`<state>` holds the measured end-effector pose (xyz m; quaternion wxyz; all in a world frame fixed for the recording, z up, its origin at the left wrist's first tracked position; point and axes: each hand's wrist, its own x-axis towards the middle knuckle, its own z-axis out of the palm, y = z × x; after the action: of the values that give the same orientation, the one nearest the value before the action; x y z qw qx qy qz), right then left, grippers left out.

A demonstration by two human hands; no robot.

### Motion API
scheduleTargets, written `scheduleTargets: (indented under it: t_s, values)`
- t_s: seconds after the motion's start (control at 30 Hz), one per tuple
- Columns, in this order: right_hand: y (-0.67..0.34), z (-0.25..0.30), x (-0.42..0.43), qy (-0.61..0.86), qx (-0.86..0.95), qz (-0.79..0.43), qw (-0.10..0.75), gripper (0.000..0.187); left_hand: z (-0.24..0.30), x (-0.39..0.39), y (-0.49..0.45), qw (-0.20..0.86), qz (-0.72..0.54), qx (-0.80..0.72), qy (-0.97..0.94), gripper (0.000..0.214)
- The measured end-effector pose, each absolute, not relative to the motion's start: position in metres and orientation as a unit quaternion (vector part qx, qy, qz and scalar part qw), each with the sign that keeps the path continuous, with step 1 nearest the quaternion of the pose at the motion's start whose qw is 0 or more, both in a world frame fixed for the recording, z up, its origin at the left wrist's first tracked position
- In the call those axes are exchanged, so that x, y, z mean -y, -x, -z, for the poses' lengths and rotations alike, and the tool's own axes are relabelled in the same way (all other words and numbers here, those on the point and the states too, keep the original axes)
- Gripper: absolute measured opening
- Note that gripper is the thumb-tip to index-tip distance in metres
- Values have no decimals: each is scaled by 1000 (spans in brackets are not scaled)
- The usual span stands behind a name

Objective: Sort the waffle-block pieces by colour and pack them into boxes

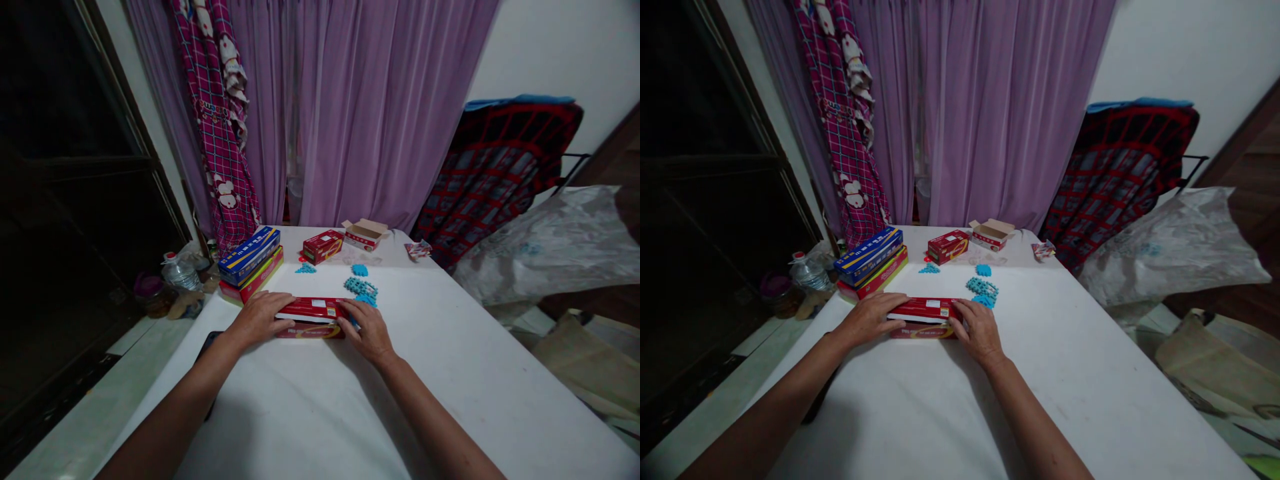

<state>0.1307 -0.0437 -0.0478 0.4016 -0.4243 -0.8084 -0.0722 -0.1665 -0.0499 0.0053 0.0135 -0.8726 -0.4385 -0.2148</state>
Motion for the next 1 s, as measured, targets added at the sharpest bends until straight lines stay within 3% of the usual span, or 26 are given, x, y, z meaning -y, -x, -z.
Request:
scheduleTargets:
  t_s: [0.17,0.33,0.53,0.8,1.0]
  values:
    - [-132,57,44,434,801,71,406,30,12,46,168,14,256,431,865,32]
    - [-130,61,46,443,797,74,403,29,31,50,165,63,311,431,845,30]
    - [-132,60,49,411,830,128,355,36,26,75,165,126,225,428,866,36]
    - [-126,63,27,429,829,119,338,29,39,73,156,253,207,383,864,33]
    - [-123,58,25,436,832,140,315,29,26,63,152,214,191,372,883,33]
